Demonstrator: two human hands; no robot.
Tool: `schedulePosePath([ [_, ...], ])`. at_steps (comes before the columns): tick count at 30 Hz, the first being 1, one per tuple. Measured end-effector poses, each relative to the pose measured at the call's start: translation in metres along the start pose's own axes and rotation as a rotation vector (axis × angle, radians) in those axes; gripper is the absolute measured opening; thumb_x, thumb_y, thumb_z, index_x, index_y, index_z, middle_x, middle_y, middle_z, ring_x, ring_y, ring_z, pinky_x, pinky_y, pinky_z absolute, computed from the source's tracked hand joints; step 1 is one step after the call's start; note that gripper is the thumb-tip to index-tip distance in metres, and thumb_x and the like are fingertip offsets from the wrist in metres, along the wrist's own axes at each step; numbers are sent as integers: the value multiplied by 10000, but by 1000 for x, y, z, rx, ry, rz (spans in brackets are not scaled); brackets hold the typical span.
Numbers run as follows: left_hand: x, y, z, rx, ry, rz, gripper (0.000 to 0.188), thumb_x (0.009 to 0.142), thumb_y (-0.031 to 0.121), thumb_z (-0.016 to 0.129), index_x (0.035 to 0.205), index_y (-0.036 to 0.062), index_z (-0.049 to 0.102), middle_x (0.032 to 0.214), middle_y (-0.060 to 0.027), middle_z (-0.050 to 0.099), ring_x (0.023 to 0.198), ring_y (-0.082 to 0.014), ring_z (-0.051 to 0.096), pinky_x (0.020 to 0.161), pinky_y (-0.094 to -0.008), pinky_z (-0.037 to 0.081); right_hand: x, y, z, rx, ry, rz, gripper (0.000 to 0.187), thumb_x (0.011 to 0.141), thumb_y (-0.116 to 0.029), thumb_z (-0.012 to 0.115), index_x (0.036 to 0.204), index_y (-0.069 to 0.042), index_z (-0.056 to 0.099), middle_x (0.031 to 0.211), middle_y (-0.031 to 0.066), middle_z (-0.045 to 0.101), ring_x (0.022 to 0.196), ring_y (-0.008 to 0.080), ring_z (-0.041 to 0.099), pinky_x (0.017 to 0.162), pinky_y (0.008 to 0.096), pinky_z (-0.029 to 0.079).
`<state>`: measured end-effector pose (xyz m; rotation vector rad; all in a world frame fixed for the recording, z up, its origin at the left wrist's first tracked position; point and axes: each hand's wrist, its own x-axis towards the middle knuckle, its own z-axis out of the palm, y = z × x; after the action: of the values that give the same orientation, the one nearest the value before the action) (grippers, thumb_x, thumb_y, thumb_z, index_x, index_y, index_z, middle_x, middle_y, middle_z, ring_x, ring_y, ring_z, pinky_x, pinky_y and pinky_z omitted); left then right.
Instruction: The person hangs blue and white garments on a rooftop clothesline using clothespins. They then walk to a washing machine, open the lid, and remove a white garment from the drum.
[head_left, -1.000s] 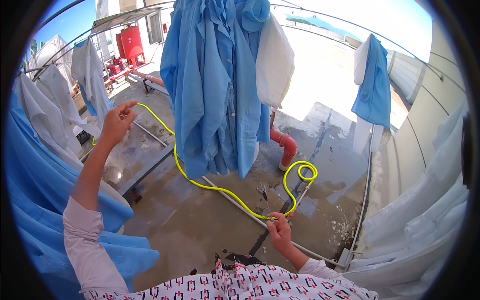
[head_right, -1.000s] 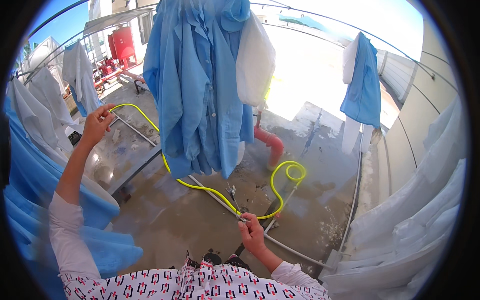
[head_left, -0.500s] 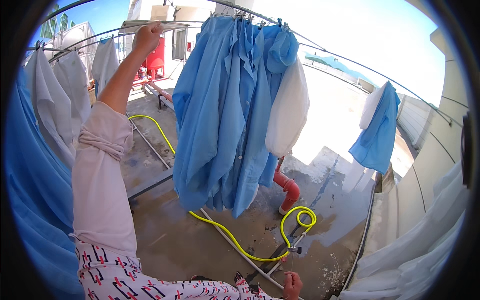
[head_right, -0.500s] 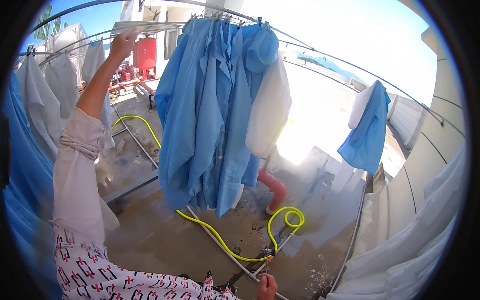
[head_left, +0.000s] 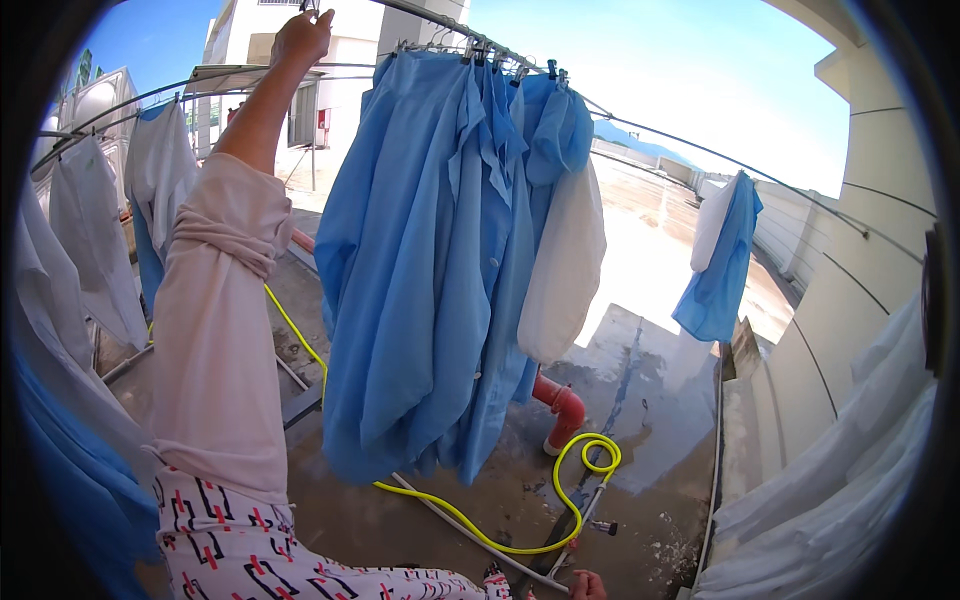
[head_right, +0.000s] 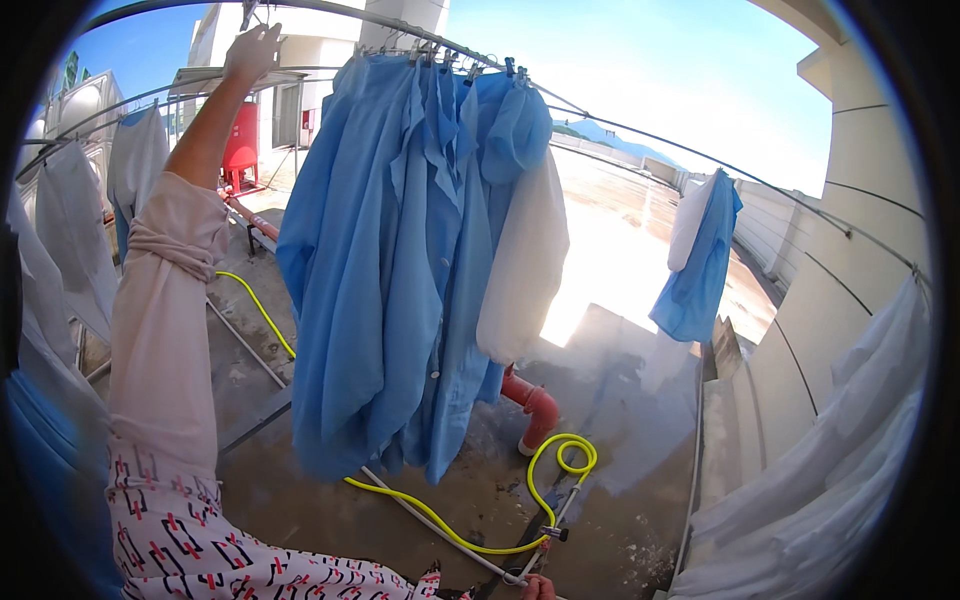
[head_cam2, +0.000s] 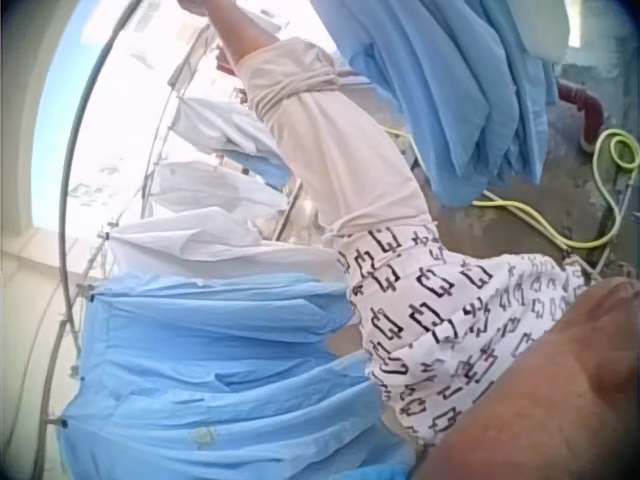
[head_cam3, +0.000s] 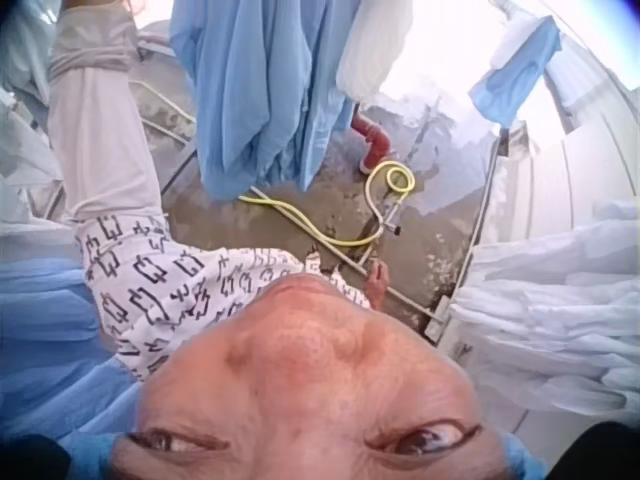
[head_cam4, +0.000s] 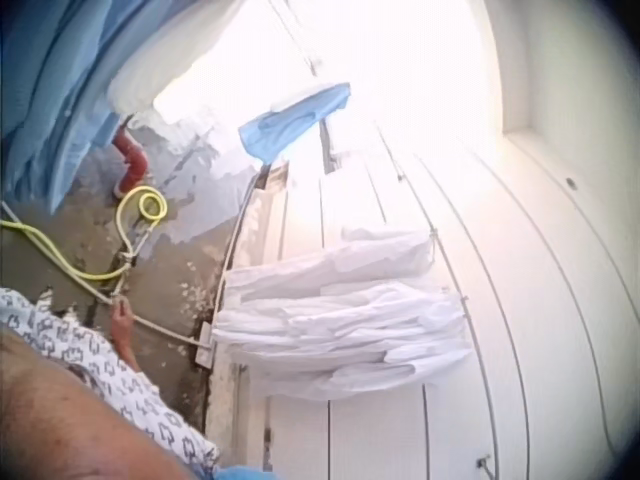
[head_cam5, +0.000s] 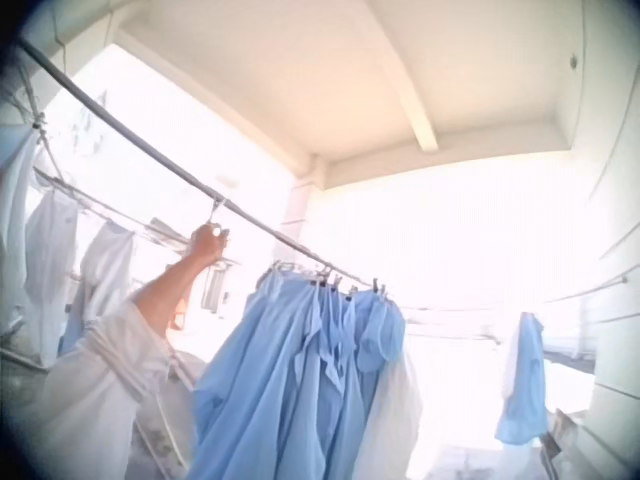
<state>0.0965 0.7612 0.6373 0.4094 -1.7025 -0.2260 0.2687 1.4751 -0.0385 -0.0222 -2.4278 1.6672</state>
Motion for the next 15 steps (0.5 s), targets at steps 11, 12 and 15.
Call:
schedulePosePath([
  [11,-14,47,7,-378,249,16,348,936,337,464,1082,35,559,737,-83,592,548,-170,602,476,-268,469,-9,-38,56,-47,76,-130,171,939,-204,511,977,-77,619,645,27,517,526,112,433,488,270,386],
  [12,-44,72,-8,-775,164,-7,411,900,285,516,1048,-96,557,839,-213,583,585,-284,608,400,-298,533,-10,-47,52,47,71,-11,160,936,-175,509,953,-59,617,618,1,495,511,80,418,469,241,353],
  [15,31,12,3,-586,70,58,482,944,443,413,1187,45,533,1094,-81,633,978,-185,649,642,-269,551,-12,-58,61,287,12,219,142,928,-111,504,907,-25,615,575,-49,458,498,19,395,446,188,304],
])
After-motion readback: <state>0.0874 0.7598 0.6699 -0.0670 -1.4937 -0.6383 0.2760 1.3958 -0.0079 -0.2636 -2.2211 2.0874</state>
